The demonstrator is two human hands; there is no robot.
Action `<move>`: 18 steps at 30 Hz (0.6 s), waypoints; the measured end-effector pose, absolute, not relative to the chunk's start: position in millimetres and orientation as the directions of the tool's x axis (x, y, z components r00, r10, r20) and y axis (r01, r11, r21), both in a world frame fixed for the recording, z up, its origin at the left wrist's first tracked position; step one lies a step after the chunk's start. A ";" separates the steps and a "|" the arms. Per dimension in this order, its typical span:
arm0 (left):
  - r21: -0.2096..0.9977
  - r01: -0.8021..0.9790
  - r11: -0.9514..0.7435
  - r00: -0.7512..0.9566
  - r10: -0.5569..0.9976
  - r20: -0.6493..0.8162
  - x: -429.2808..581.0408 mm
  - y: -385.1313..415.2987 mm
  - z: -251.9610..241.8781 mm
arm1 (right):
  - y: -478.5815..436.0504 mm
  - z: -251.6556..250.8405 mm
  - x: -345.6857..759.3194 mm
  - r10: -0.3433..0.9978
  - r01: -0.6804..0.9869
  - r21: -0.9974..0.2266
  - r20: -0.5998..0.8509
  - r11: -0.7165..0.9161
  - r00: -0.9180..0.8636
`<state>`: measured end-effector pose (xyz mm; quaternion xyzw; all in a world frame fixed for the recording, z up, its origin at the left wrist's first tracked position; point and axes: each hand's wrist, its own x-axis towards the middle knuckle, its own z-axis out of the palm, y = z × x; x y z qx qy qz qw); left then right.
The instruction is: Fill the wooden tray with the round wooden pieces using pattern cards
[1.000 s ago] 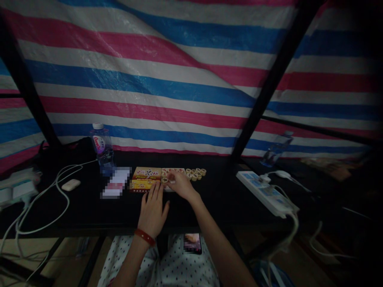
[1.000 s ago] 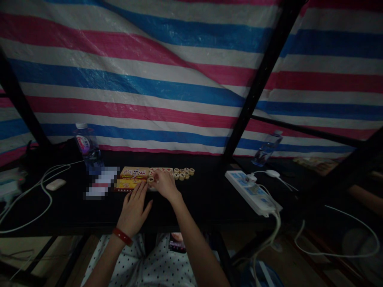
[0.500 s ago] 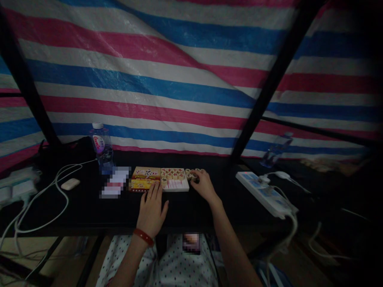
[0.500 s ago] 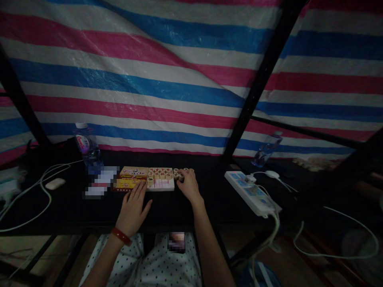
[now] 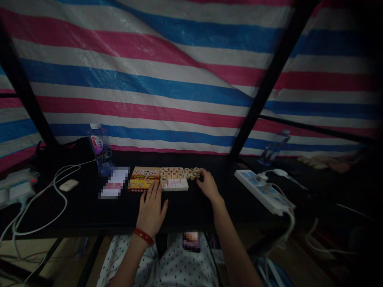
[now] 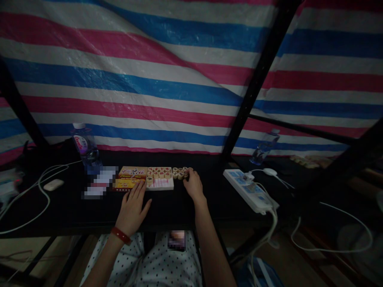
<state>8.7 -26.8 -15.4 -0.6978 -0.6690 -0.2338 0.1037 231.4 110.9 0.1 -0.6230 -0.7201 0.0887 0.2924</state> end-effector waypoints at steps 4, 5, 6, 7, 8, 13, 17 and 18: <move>0.164 0.983 -0.087 -0.001 0.880 0.474 8.8 -26.7 -15.9 | 111.9 0.3 232.6 0.949 0.801 -0.557 0.311 0.217 -0.041; 0.164 0.983 -0.088 -0.001 0.879 0.476 8.9 -26.7 -16.1 | 111.6 1.0 232.7 0.953 0.792 -0.574 0.301 0.208 -0.032; 0.165 0.983 -0.087 -0.002 0.879 0.477 8.9 -26.7 -16.3 | 111.0 1.9 232.7 0.958 0.785 -0.589 0.287 0.192 -0.019; 0.165 0.983 -0.086 -0.003 0.879 0.478 8.9 -26.7 -16.5 | 110.2 3.0 232.5 0.963 0.780 -0.602 0.270 0.171 -0.003; 0.165 0.983 -0.084 -0.005 0.879 0.478 9.0 -26.6 -16.6 | 109.3 4.2 232.3 0.967 0.777 -0.611 0.255 0.151 0.013; 0.161 0.984 -0.080 -0.006 0.881 0.474 9.2 -26.7 -16.2 | 104.4 9.1 232.0 0.972 0.797 -0.599 0.221 0.075 0.075; 0.160 0.984 -0.078 -0.006 0.884 0.468 9.5 -26.6 -15.8 | 102.7 10.9 232.9 0.965 0.818 -0.575 0.219 0.007 0.145; 0.159 0.984 -0.076 -0.007 0.884 0.467 9.5 -26.6 -15.8 | 102.2 11.8 232.6 0.957 0.817 -0.576 0.238 0.002 0.165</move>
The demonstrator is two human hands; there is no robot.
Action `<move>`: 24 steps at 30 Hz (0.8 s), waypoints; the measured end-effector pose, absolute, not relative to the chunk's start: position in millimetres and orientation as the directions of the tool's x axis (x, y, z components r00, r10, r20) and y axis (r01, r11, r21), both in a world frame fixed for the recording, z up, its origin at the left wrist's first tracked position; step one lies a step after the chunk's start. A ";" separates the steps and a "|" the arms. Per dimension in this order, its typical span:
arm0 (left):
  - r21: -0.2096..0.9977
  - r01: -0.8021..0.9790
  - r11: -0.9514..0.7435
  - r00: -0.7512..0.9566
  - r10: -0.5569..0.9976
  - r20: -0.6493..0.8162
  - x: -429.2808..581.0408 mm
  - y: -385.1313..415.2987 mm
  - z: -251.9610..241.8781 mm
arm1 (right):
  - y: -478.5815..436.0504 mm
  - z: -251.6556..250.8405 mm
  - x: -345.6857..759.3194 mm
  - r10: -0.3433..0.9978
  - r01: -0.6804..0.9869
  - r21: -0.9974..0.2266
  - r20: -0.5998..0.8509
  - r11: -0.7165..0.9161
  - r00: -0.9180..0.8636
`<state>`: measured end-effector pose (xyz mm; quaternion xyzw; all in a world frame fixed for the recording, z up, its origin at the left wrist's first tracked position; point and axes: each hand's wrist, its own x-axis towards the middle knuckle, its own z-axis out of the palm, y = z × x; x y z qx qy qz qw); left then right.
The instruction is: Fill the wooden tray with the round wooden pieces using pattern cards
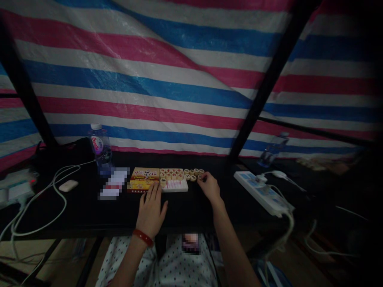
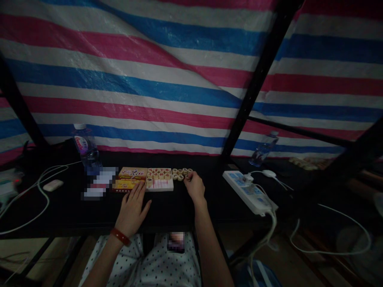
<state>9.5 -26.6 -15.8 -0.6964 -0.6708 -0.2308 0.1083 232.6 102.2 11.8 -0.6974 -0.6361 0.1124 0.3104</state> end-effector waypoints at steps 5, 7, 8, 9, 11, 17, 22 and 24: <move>0.153 0.985 -0.079 -0.002 0.884 0.468 9.4 -26.7 -16.1 | 95.9 19.7 218.4 0.877 0.773 -0.626 0.424 0.103 0.227; 0.150 0.985 -0.082 0.001 0.880 0.475 9.4 -26.8 -16.0 | 91.4 22.9 205.2 0.870 0.749 -0.625 0.474 0.222 0.138; 0.150 0.985 -0.082 0.001 0.879 0.478 9.5 -26.9 -15.9 | 88.9 24.3 197.6 0.871 0.734 -0.616 0.486 0.286 0.068; 0.150 0.985 -0.082 0.000 0.877 0.480 9.7 -27.0 -15.8 | 86.6 25.4 189.6 0.871 0.719 -0.602 0.492 0.346 -0.007; 0.151 0.985 -0.083 0.000 0.876 0.483 9.9 -27.1 -15.5 | 82.5 27.3 173.8 0.856 0.698 -0.560 0.494 0.446 -0.151; 0.152 0.985 -0.087 0.003 0.876 0.483 9.8 -26.8 -15.7 | 78.9 26.7 144.9 0.813 0.706 -0.428 0.438 0.564 -0.384; 0.156 0.984 -0.085 -0.001 0.875 0.485 10.1 -26.9 -15.1 | 80.2 19.9 146.9 0.792 0.670 -0.434 0.427 0.603 -0.437; 0.160 0.983 -0.086 -0.003 0.875 0.484 10.3 -27.3 -14.0 | 80.9 18.0 149.8 0.780 0.661 -0.429 0.454 0.615 -0.430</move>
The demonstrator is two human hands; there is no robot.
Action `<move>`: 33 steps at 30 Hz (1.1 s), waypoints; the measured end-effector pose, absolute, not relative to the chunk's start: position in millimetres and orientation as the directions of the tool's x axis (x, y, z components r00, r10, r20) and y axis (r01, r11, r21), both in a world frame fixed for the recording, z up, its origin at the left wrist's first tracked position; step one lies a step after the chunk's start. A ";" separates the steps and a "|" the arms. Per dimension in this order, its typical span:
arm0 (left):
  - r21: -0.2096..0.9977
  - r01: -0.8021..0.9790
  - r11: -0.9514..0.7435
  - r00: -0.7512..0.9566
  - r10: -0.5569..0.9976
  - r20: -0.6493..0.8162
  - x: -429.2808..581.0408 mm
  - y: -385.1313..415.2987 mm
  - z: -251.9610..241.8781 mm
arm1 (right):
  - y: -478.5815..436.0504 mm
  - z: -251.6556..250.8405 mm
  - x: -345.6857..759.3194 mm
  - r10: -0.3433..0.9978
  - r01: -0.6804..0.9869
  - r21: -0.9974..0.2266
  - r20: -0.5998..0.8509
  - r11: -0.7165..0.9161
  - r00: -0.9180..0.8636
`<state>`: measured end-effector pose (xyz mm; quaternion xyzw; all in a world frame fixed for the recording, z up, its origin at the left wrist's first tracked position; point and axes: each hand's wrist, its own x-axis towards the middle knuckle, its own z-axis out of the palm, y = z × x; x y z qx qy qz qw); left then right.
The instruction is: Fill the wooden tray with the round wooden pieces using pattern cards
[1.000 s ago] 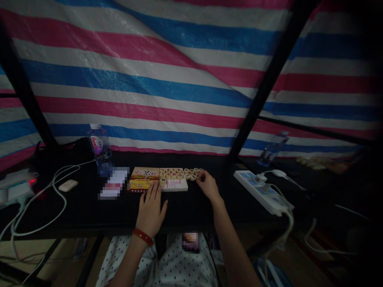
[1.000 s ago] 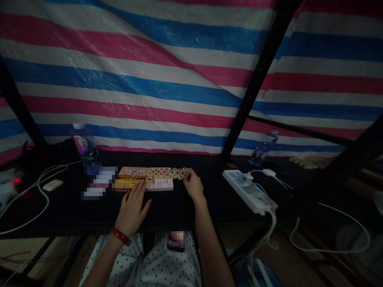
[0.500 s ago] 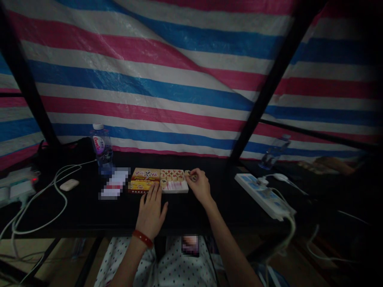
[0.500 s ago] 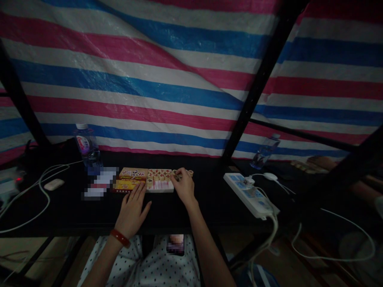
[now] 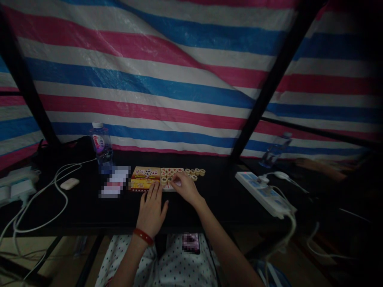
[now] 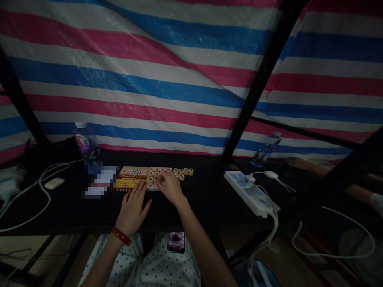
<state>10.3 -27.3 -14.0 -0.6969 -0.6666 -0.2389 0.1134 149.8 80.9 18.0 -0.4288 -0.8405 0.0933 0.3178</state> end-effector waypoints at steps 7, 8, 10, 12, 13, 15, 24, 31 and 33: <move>0.157 0.984 -0.088 0.002 0.879 0.477 9.6 -27.7 -13.7 | 75.8 20.2 149.8 0.720 0.632 -0.374 0.511 0.678 -0.470; 0.154 0.984 -0.087 0.002 0.877 0.480 9.4 -27.3 -14.3 | 73.7 20.9 148.2 0.710 0.620 -0.369 0.496 0.693 -0.500; 0.148 0.985 -0.086 0.003 0.874 0.486 9.1 -26.6 -15.7 | 69.4 21.9 144.1 0.691 0.597 -0.357 0.465 0.719 -0.554; 0.141 0.986 -0.087 0.007 0.872 0.490 8.9 -26.0 -16.6 | 65.9 22.4 140.0 0.672 0.586 -0.334 0.441 0.738 -0.595; 0.139 0.986 -0.088 0.009 0.872 0.490 8.9 -25.9 -16.8 | 64.7 22.4 138.3 0.665 0.585 -0.321 0.430 0.745 -0.611; 0.136 0.987 -0.088 0.010 0.872 0.489 8.9 -25.9 -16.8 | 63.1 22.0 136.0 0.655 0.589 -0.293 0.413 0.753 -0.633; 0.143 0.985 -0.099 0.016 0.871 0.492 8.9 -27.0 -15.7 | 57.5 18.6 130.2 0.646 0.608 -0.236 0.395 0.758 -0.653; 0.152 0.984 -0.089 0.004 0.875 0.484 9.6 -27.0 -14.5 | 70.0 20.0 149.1 0.718 0.641 -0.356 0.499 0.680 -0.485; 0.156 0.984 -0.085 0.000 0.879 0.476 10.0 -27.1 -14.3 | 77.6 18.8 162.9 0.793 0.747 -0.387 0.531 0.540 -0.299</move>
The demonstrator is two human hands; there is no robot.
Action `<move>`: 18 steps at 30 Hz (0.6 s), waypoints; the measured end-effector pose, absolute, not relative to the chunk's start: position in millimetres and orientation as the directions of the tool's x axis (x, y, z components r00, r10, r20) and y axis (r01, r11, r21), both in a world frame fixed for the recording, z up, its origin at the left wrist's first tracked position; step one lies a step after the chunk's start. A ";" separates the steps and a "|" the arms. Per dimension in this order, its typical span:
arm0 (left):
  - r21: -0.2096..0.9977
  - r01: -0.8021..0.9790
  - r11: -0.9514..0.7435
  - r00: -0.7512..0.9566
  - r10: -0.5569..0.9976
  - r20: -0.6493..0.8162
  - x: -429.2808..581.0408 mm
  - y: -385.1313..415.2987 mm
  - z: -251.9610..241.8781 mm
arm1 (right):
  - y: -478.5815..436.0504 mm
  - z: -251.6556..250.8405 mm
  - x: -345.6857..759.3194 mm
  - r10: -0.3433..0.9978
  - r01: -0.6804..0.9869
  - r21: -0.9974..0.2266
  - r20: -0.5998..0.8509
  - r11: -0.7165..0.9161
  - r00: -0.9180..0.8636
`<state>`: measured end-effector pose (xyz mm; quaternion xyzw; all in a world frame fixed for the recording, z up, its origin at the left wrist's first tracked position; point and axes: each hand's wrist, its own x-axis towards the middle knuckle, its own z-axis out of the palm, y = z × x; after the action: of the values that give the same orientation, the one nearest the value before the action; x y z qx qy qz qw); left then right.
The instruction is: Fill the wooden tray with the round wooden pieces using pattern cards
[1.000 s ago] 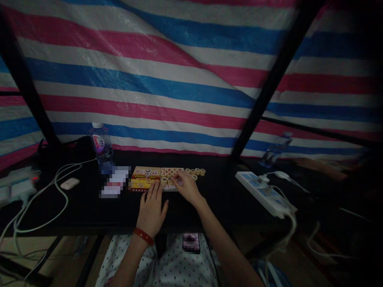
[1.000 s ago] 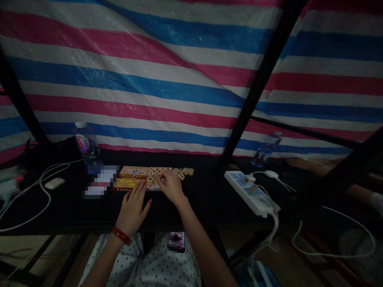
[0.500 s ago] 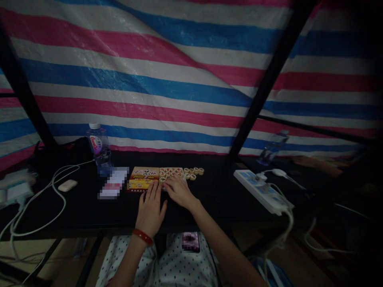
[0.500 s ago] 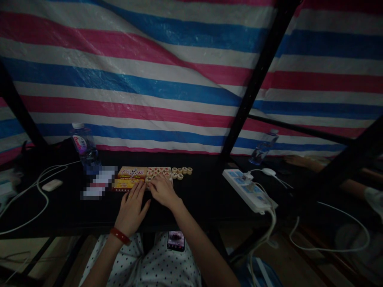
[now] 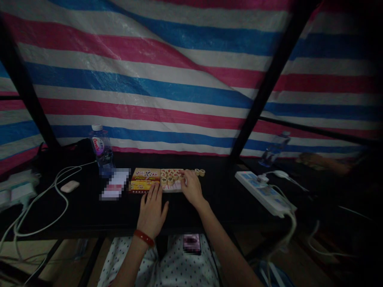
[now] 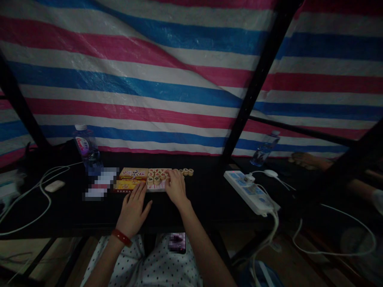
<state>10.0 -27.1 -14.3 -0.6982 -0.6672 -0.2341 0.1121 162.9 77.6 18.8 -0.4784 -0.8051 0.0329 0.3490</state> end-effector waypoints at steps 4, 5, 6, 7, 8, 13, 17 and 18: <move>0.164 0.983 -0.081 -0.005 0.886 0.465 10.2 -27.1 -14.4 | 88.5 12.1 186.5 0.884 0.867 -0.416 0.464 0.274 -0.057; 0.166 0.983 -0.080 -0.006 0.886 0.464 10.1 -27.0 -14.6 | 90.1 9.9 189.8 0.896 0.879 -0.414 0.442 0.239 -0.036; 0.168 0.983 -0.080 -0.008 0.885 0.465 10.0 -27.0 -14.9 | 91.4 7.7 192.1 0.905 0.886 -0.412 0.426 0.212 -0.019; 0.169 0.982 -0.081 -0.007 0.884 0.467 9.9 -26.9 -15.1 | 92.8 5.3 193.6 0.910 0.890 -0.414 0.414 0.191 -0.002; 0.169 0.982 -0.084 -0.006 0.882 0.470 9.7 -26.9 -15.4 | 94.3 2.8 194.5 0.914 0.889 -0.422 0.406 0.175 0.013; 0.171 0.981 -0.095 0.002 0.879 0.477 8.7 -26.6 -16.2 | 104.7 -12.5 199.1 0.905 0.830 -0.528 0.420 0.180 0.071; 0.173 0.981 -0.090 -0.003 0.879 0.476 8.8 -26.2 -16.4 | 110.6 -22.4 205.9 0.872 0.795 -0.579 0.469 0.180 0.143; 0.173 0.981 -0.090 -0.004 0.878 0.479 8.9 -26.2 -16.4 | 111.0 -23.1 207.5 0.864 0.790 -0.585 0.479 0.183 0.154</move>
<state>8.9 -26.2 -16.4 -0.6976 -0.6661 -0.2414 0.1065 207.5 111.0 -23.1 -0.6376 -0.6488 0.0449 0.4129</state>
